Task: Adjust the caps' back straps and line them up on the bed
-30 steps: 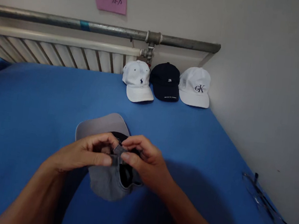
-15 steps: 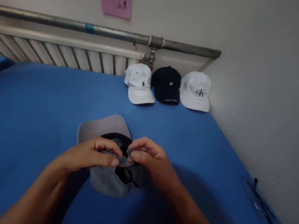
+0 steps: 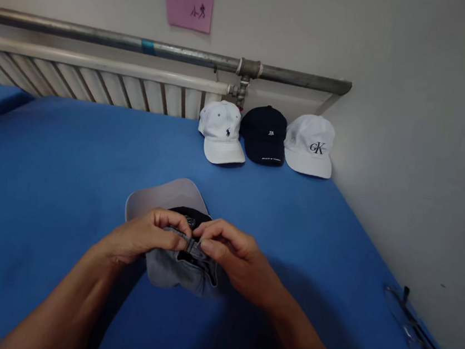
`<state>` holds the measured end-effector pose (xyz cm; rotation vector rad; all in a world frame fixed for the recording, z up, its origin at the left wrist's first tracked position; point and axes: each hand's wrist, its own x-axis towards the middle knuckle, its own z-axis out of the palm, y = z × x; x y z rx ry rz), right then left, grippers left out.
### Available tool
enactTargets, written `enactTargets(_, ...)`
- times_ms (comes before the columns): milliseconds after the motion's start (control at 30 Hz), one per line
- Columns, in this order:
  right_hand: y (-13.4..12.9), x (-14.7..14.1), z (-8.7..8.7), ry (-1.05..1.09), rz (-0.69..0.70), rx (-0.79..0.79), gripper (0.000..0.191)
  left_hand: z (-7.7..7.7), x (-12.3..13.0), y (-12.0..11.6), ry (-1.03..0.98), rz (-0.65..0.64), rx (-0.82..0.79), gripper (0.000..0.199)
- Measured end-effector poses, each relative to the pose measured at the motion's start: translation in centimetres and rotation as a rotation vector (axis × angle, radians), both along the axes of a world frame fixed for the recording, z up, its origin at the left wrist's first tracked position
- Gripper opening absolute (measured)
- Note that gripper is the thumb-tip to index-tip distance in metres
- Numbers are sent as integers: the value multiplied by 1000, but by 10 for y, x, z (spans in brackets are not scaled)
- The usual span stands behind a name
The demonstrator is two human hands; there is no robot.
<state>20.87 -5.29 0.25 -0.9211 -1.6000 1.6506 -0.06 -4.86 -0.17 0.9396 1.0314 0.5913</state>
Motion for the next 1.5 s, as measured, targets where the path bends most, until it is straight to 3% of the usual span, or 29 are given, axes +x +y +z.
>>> enactTargets(433,0,-4,-4,-7,-102,-234,14,4,1,0,83,-59,75,10)
enactTargets(967,-2,-4,1,2,-109,-136,4,7,1,-2,89,-97,100,9)
enactTargets(1500,3,-3,-2,41,2,-289,11,12,2,-4,184,-222,199,7)
